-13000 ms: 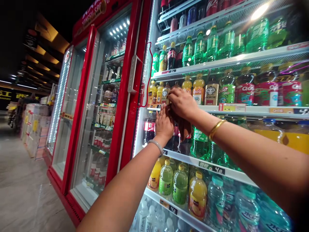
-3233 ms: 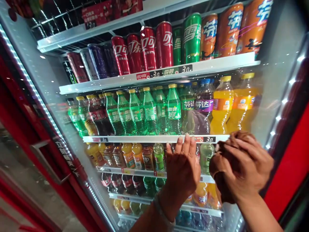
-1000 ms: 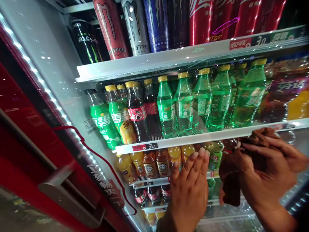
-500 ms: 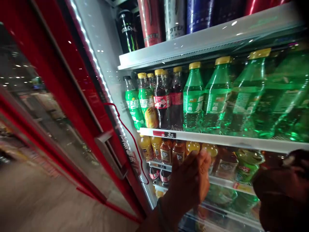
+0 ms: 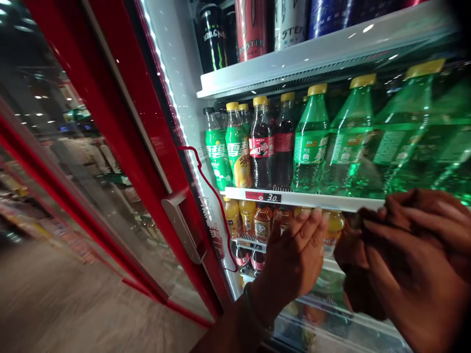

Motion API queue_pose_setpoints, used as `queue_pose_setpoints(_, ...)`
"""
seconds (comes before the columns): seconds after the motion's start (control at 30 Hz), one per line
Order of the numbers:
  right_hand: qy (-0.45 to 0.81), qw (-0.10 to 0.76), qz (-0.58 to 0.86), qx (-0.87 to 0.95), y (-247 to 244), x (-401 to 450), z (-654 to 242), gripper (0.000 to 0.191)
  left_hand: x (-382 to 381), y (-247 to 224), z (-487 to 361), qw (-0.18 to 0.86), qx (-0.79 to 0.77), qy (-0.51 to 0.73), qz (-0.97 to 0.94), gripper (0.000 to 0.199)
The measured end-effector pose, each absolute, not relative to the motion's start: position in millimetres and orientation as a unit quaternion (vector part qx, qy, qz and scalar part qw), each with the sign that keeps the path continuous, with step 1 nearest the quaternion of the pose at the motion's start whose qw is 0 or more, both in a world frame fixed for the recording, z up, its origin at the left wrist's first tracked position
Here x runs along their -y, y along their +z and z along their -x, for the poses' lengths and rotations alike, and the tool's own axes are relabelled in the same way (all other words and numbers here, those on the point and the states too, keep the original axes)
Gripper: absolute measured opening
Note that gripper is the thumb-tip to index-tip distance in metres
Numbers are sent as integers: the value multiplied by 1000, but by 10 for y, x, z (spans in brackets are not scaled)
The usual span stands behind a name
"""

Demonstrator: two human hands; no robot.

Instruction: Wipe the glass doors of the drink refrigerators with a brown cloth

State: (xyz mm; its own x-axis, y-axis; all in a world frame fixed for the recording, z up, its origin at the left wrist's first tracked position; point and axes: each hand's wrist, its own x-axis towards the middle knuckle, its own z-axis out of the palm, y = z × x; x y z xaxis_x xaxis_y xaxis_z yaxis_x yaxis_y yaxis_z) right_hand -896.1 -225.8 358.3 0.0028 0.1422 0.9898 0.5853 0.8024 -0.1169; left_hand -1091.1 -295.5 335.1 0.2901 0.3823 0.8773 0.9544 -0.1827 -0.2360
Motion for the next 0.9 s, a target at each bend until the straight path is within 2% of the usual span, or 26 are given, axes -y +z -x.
queue_pose_setpoints(0.1,-244,673,224,661,3655,2411,9491,22,2988,3408,11111,410,493,-350,683,66)
queue_pose_setpoints(0.2,-281,630,203,695,3281,2512,9802,36,3055,3464,11414,394,474,-361,700,70)
queue_pose_setpoints(0.3,-272,605,229,713,3007,2569,9755,37,3137,3501,11728,366,485,-375,700,76)
queue_pose_setpoints(0.43,-257,676,331,606,3431,2628,9825,24,3213,3535,11981,332,499,-392,698,78)
queue_pose_setpoints(0.47,-244,683,372,579,3594,2640,9953,25,3219,3539,12012,328,500,-396,697,78)
queue_pose_setpoints(0.53,-262,695,356,568,3809,2671,10292,27,3212,3534,12053,325,504,-399,693,77)
queue_pose_setpoints(0.6,-276,674,281,625,3782,2723,10594,36,3182,3505,12085,335,500,-402,690,76)
queue_pose_setpoints(0.67,-274,648,213,678,3546,2785,10708,43,3146,3462,12117,353,490,-394,693,75)
queue_pose_setpoints(0.8,-279,594,200,727,3191,2796,10362,37,3139,3441,12155,377,482,-379,694,72)
queue_pose_setpoints(0.9,-258,634,255,683,3497,2701,10155,28,3211,3511,12155,362,486,-395,690,70)
